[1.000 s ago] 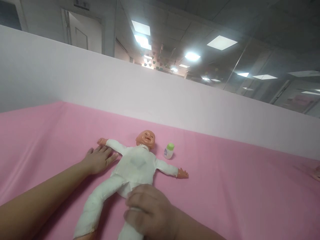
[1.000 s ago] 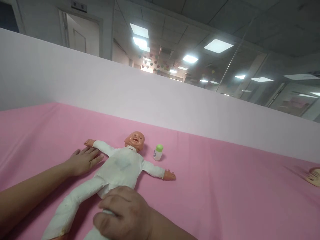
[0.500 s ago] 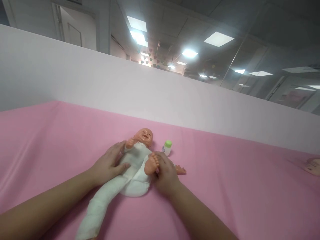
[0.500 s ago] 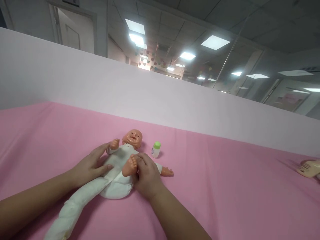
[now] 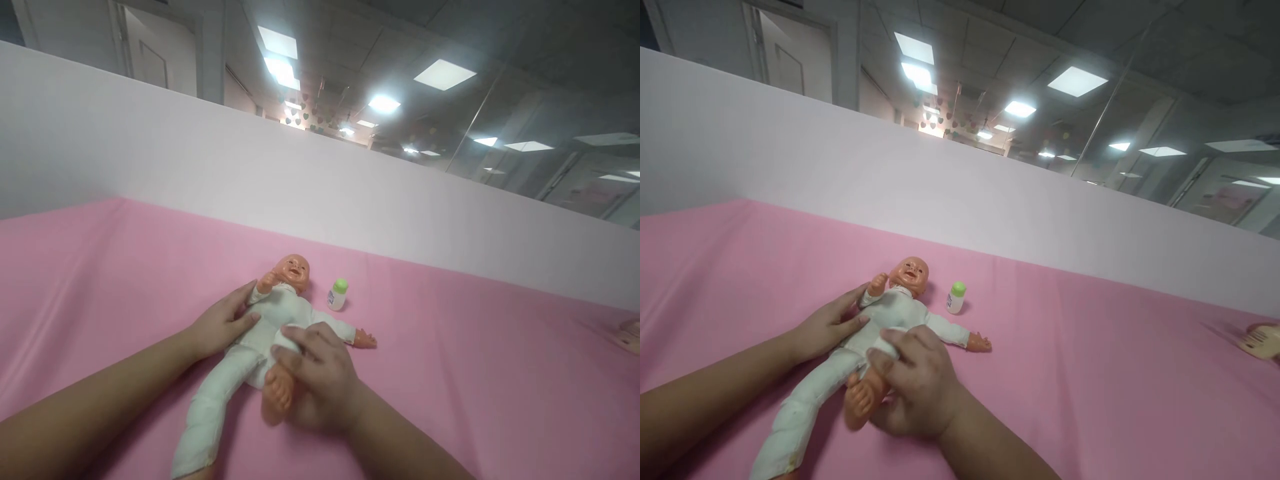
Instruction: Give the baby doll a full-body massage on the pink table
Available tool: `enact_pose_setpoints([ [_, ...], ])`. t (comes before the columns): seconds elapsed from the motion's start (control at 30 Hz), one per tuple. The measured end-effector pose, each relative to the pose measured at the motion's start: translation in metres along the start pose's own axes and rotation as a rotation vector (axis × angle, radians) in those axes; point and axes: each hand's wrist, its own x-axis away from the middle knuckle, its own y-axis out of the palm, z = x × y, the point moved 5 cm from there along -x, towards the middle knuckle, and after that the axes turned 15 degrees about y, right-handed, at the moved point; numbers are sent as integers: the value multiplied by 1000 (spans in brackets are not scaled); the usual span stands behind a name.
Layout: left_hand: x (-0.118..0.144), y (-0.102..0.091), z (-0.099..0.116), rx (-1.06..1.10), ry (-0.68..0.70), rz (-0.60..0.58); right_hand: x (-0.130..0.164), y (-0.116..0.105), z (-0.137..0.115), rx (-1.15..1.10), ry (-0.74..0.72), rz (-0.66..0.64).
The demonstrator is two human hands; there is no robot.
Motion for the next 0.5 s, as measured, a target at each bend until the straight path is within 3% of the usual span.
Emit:
enact_pose_setpoints([
  [0.1,0,-3,-21,272,-213,144,9,10,-25,-59,-168,-59],
  [0.27,3,-19,-49,610,-445,433,24,28,-52,-42,-387,-340],
  [0.4,4,-26,-49,788,-548,398,24,29,-57,11,-406,-504],
  [0.5,4,-26,-40,750,-509,368,19,25,-56,-46,-385,-420],
])
